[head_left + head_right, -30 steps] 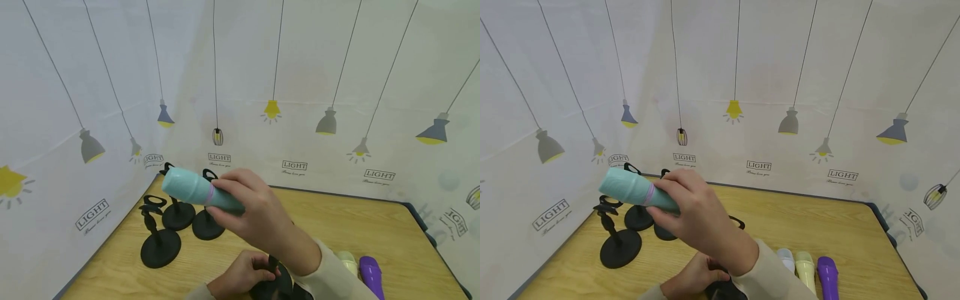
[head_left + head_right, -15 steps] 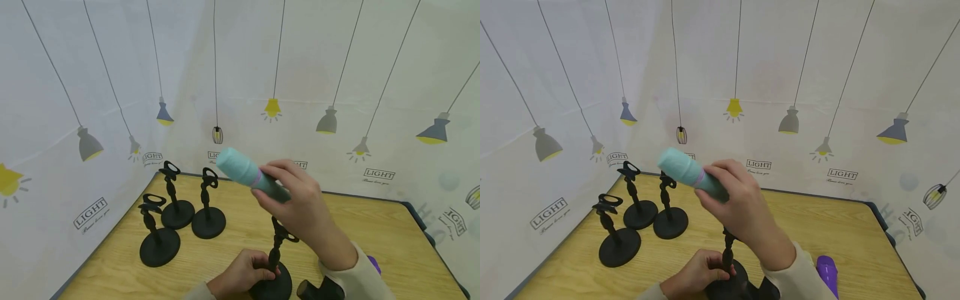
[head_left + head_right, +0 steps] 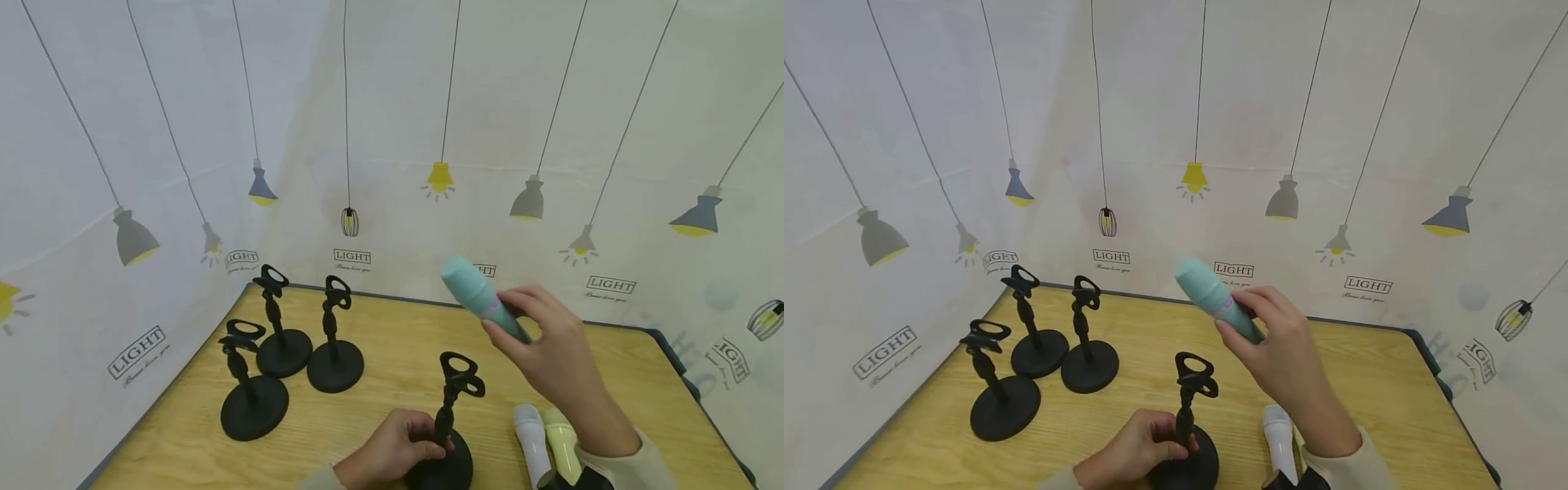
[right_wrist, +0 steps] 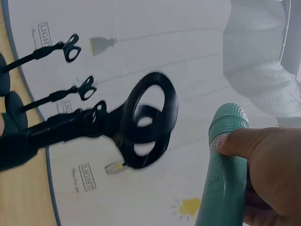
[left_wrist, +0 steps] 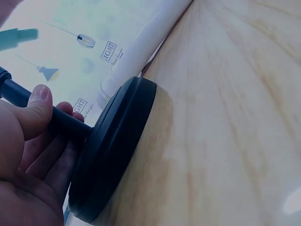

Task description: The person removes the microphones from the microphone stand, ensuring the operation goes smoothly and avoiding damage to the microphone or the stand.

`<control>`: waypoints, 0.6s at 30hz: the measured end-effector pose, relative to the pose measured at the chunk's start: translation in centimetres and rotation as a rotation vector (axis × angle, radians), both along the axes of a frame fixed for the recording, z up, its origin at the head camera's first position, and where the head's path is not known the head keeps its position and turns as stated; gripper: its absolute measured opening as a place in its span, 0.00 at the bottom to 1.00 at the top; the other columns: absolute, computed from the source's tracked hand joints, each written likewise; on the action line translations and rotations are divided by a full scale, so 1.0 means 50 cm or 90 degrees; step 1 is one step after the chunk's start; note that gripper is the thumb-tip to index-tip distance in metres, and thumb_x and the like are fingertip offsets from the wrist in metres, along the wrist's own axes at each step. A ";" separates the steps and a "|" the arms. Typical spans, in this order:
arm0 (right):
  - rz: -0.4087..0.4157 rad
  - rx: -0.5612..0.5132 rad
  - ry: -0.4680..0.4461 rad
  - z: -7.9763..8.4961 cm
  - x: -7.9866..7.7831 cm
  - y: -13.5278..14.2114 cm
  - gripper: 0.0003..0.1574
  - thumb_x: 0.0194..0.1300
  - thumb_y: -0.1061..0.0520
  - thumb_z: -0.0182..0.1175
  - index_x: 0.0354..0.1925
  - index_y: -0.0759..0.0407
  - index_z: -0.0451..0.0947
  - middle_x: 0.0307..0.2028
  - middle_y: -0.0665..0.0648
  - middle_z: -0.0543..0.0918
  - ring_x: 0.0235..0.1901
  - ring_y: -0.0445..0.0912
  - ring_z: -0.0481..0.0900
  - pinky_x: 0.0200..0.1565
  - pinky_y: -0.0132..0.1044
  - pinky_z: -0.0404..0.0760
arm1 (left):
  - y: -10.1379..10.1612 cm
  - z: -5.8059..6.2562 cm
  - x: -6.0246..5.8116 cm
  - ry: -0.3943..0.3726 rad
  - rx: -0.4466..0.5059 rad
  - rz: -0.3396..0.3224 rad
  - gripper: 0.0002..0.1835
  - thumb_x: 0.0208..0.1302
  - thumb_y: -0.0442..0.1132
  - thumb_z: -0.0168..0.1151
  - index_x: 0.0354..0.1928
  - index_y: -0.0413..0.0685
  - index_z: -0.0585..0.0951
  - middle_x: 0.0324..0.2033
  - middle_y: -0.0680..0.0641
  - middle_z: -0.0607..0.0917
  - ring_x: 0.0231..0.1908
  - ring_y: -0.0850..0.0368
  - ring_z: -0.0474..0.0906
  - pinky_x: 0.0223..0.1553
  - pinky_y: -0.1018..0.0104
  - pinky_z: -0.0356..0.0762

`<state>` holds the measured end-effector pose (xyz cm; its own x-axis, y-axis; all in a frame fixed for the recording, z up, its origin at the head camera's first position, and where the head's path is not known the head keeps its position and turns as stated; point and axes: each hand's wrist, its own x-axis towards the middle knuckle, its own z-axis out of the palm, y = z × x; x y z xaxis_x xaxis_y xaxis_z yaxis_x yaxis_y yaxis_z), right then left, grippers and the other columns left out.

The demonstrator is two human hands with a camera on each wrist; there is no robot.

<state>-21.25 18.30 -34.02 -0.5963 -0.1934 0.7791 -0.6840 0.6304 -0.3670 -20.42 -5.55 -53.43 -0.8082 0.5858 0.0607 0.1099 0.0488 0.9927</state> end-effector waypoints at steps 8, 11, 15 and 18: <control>-0.071 0.017 -0.066 -0.046 0.013 0.057 0.23 0.56 0.66 0.81 0.51 0.64 0.88 0.45 0.57 0.90 0.42 0.31 0.80 0.47 0.11 0.73 | 0.002 -0.001 0.002 -0.012 0.003 0.007 0.05 0.72 0.31 0.70 0.46 0.41 0.90 0.45 0.42 0.94 0.47 0.66 0.90 0.50 0.75 0.84; -0.098 0.018 -0.096 -0.064 0.020 0.078 0.24 0.57 0.63 0.81 0.52 0.61 0.89 0.45 0.56 0.91 0.42 0.27 0.79 0.46 0.11 0.73 | 0.004 0.000 0.003 -0.023 0.007 0.009 0.05 0.72 0.30 0.70 0.46 0.40 0.90 0.45 0.41 0.94 0.47 0.66 0.90 0.50 0.75 0.84; -0.124 0.016 -0.129 -0.086 0.027 0.108 0.23 0.58 0.62 0.82 0.52 0.59 0.89 0.44 0.55 0.91 0.42 0.23 0.78 0.45 0.11 0.73 | 0.005 0.002 0.004 -0.036 0.008 0.014 0.06 0.72 0.30 0.70 0.46 0.40 0.90 0.45 0.42 0.94 0.47 0.65 0.90 0.49 0.75 0.84; -0.146 0.013 -0.175 -0.100 0.033 0.130 0.22 0.60 0.60 0.81 0.52 0.60 0.89 0.43 0.56 0.91 0.41 0.20 0.76 0.42 0.12 0.75 | 0.005 0.004 0.004 -0.040 0.007 0.017 0.06 0.71 0.30 0.70 0.46 0.41 0.91 0.45 0.43 0.95 0.47 0.65 0.90 0.49 0.75 0.84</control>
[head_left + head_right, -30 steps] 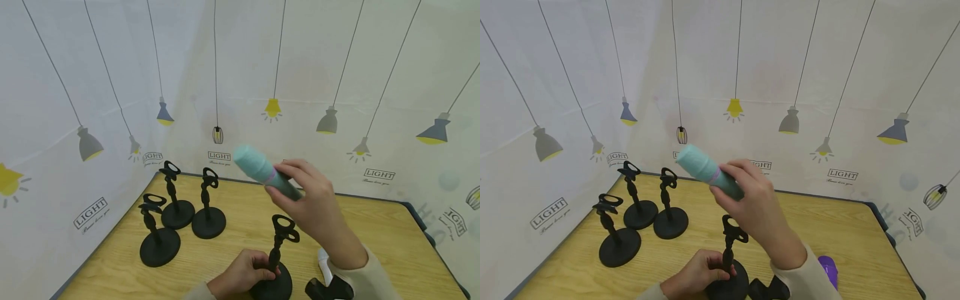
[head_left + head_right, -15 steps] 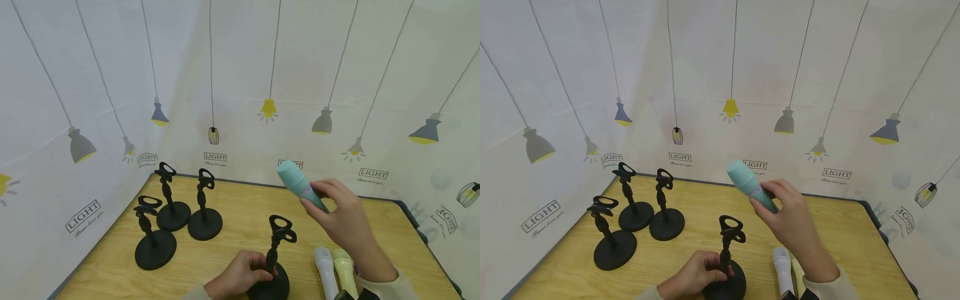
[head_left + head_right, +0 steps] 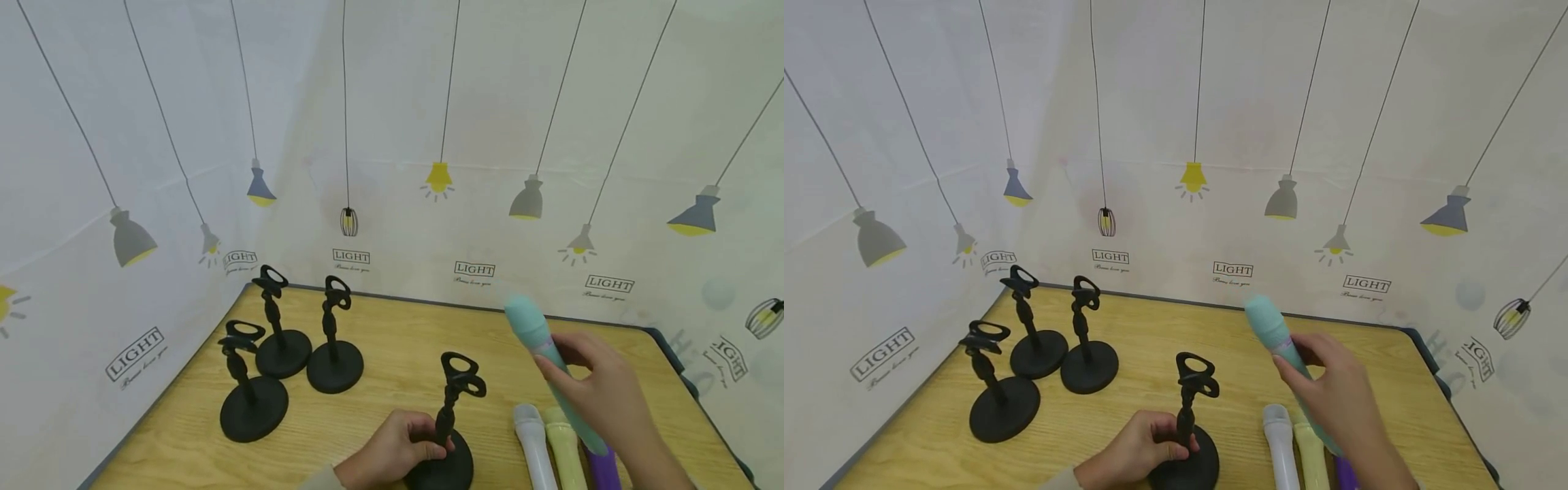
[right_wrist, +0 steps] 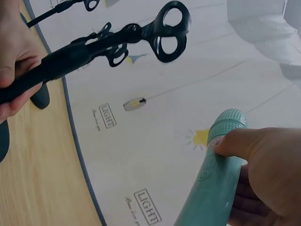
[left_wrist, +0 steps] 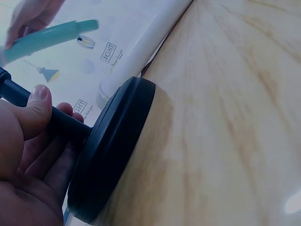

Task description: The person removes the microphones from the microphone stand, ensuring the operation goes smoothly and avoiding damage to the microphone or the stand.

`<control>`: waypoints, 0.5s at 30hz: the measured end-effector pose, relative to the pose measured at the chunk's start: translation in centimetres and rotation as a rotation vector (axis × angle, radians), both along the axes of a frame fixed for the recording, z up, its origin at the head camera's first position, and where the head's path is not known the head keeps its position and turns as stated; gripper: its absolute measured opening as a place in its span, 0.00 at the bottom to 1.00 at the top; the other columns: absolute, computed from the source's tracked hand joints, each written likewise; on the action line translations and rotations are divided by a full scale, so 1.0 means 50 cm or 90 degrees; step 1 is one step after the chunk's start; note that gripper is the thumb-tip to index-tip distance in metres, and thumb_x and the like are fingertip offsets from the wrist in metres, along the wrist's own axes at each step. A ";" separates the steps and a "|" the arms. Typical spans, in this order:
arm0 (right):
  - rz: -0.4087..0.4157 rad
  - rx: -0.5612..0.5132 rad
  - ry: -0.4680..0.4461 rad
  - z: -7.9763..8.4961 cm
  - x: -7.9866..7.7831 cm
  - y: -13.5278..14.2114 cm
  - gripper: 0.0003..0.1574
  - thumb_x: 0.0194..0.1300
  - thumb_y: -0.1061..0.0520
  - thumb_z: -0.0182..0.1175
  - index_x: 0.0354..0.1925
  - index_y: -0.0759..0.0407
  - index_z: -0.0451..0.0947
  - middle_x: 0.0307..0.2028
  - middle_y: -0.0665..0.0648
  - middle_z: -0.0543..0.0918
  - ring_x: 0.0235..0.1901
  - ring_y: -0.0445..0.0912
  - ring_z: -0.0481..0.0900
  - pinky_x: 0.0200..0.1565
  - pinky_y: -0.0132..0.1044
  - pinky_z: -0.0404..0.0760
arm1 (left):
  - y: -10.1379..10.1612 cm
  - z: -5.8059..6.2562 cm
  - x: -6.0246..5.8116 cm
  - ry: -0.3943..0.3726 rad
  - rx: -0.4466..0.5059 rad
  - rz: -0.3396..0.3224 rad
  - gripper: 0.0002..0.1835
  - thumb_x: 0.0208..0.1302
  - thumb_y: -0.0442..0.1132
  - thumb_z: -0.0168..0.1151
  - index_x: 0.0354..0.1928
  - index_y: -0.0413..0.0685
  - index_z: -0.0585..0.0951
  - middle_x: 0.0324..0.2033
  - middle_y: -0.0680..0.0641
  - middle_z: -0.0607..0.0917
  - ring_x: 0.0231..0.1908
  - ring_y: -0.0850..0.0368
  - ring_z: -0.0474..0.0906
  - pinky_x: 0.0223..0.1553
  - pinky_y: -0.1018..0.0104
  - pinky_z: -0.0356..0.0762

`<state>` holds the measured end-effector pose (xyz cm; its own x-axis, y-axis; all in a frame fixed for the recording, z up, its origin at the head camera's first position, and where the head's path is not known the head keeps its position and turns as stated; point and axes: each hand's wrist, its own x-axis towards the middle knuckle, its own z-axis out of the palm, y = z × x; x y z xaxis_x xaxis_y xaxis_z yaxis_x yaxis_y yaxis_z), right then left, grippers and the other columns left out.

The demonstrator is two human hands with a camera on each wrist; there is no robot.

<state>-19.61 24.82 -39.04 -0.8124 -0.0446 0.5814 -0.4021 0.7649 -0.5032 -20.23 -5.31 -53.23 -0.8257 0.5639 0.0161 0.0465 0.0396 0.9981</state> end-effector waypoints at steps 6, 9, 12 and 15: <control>-0.063 -0.012 -0.149 -0.026 0.012 0.045 0.26 0.69 0.49 0.77 0.58 0.63 0.86 0.49 0.63 0.91 0.40 0.25 0.82 0.37 0.22 0.82 | -0.003 -0.004 -0.002 0.006 -0.003 -0.005 0.06 0.72 0.31 0.70 0.46 0.41 0.90 0.45 0.45 0.95 0.47 0.65 0.90 0.50 0.74 0.85; -0.102 -0.019 -0.228 -0.041 0.019 0.068 0.33 0.71 0.41 0.74 0.61 0.64 0.84 0.52 0.66 0.90 0.42 0.36 0.88 0.35 0.25 0.83 | -0.003 -0.006 -0.003 0.021 -0.008 -0.012 0.06 0.72 0.31 0.70 0.47 0.41 0.90 0.45 0.48 0.95 0.48 0.66 0.90 0.50 0.75 0.85; -0.127 -0.025 -0.294 -0.054 0.025 0.089 0.39 0.73 0.35 0.70 0.64 0.65 0.82 0.55 0.68 0.89 0.42 0.39 0.88 0.36 0.26 0.83 | -0.003 -0.007 -0.003 0.027 -0.011 -0.014 0.06 0.72 0.32 0.70 0.47 0.42 0.90 0.44 0.49 0.95 0.48 0.67 0.90 0.50 0.75 0.85; -0.143 -0.026 -0.352 -0.064 0.031 0.110 0.45 0.74 0.31 0.67 0.66 0.67 0.80 0.58 0.70 0.88 0.44 0.42 0.89 0.36 0.28 0.84 | -0.002 -0.008 -0.004 0.026 -0.011 -0.012 0.05 0.72 0.31 0.70 0.46 0.43 0.90 0.45 0.48 0.95 0.48 0.66 0.90 0.50 0.75 0.85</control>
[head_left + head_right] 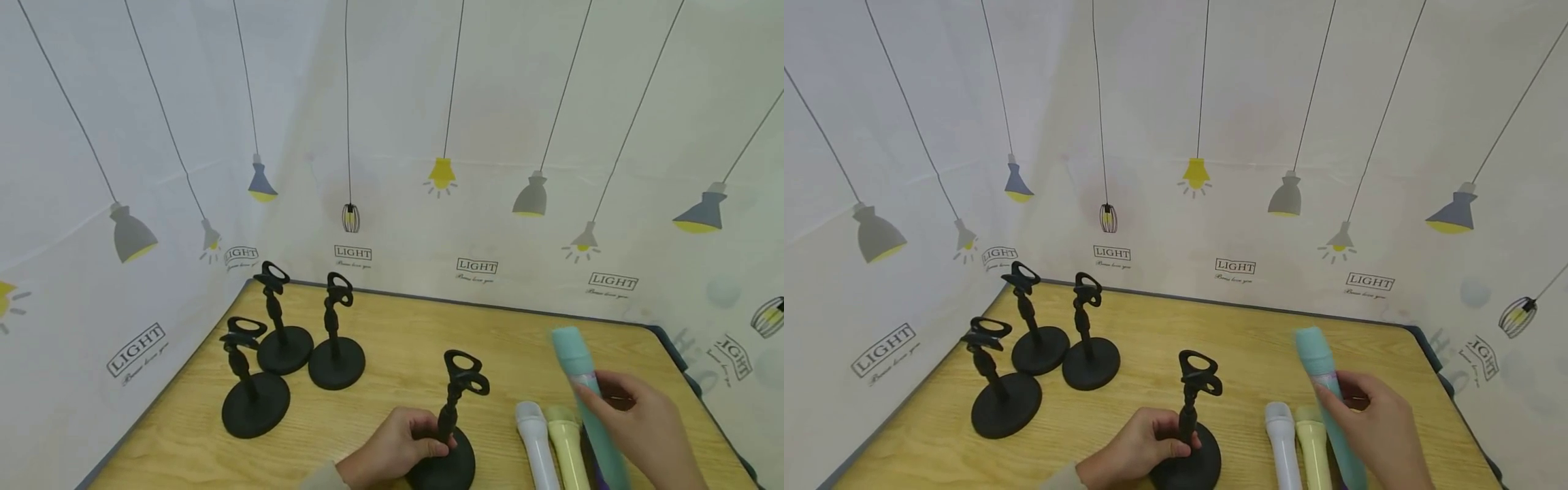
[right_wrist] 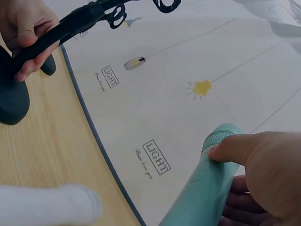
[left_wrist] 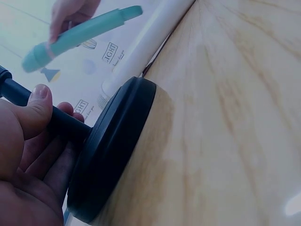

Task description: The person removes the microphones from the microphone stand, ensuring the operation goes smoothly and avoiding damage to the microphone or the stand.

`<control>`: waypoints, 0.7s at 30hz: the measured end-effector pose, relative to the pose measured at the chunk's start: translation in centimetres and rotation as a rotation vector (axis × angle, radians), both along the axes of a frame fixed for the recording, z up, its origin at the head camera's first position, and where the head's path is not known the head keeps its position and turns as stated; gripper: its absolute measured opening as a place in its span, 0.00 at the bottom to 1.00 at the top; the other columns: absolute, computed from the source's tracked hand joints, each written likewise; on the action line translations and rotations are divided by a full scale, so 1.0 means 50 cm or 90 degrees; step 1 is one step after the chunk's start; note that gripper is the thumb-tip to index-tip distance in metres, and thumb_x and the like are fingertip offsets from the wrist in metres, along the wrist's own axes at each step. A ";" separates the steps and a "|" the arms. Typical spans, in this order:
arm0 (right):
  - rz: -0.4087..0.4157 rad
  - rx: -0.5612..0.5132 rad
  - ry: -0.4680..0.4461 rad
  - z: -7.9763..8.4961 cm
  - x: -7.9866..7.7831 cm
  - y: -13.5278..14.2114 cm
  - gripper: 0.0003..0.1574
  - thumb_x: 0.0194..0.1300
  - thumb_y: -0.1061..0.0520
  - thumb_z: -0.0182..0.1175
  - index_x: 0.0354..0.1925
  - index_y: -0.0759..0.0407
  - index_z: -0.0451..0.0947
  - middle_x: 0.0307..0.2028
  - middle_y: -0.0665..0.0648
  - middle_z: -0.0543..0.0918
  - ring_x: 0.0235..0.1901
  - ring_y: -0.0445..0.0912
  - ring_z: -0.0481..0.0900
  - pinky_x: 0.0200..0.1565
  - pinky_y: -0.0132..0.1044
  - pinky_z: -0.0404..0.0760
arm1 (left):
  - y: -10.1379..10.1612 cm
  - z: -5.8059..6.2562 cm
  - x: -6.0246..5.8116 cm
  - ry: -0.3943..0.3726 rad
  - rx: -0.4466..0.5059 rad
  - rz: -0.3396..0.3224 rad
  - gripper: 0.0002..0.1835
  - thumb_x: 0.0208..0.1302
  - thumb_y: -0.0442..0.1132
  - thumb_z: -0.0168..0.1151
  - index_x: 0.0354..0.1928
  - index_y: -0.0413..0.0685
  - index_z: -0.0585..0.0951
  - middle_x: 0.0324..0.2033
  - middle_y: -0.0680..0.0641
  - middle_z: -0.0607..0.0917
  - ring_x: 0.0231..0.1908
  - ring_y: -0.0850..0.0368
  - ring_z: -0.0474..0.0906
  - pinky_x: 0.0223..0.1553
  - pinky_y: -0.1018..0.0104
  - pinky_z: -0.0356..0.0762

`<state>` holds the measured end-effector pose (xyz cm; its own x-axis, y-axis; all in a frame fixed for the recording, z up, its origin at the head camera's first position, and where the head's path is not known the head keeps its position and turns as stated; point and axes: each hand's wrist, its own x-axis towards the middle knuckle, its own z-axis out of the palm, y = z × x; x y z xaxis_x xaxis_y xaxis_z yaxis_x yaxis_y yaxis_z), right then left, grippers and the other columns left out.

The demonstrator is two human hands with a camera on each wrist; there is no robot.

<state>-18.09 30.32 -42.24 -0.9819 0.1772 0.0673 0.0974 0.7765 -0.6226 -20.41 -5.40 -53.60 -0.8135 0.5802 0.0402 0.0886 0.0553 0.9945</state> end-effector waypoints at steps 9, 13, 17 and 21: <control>-0.086 0.005 -0.125 -0.044 0.014 0.071 0.57 0.71 0.24 0.63 0.69 0.73 0.75 0.56 0.72 0.88 0.47 0.57 0.89 0.36 0.39 0.86 | 0.001 0.001 0.000 0.005 0.005 -0.003 0.06 0.72 0.32 0.70 0.47 0.42 0.90 0.45 0.47 0.95 0.48 0.66 0.90 0.50 0.75 0.85; -0.172 -0.010 -0.139 -0.078 0.027 0.094 0.54 0.73 0.29 0.65 0.67 0.77 0.75 0.51 0.75 0.88 0.42 0.59 0.88 0.35 0.43 0.85 | 0.000 0.002 0.000 -0.005 0.004 -0.001 0.06 0.72 0.32 0.70 0.47 0.42 0.90 0.45 0.49 0.95 0.48 0.66 0.90 0.50 0.74 0.85; -0.236 -0.016 -0.166 -0.111 0.035 0.119 0.53 0.72 0.29 0.66 0.63 0.79 0.77 0.49 0.76 0.88 0.39 0.60 0.88 0.35 0.48 0.86 | -0.002 0.002 -0.002 -0.004 0.003 0.000 0.06 0.72 0.32 0.70 0.47 0.43 0.90 0.44 0.50 0.95 0.48 0.66 0.90 0.51 0.75 0.85; -0.254 -0.012 -0.227 -0.137 0.038 0.148 0.59 0.69 0.24 0.64 0.62 0.78 0.77 0.43 0.73 0.89 0.37 0.57 0.87 0.34 0.46 0.85 | -0.002 0.003 -0.004 0.003 0.006 0.001 0.06 0.72 0.31 0.70 0.47 0.42 0.90 0.45 0.47 0.95 0.48 0.66 0.90 0.50 0.74 0.85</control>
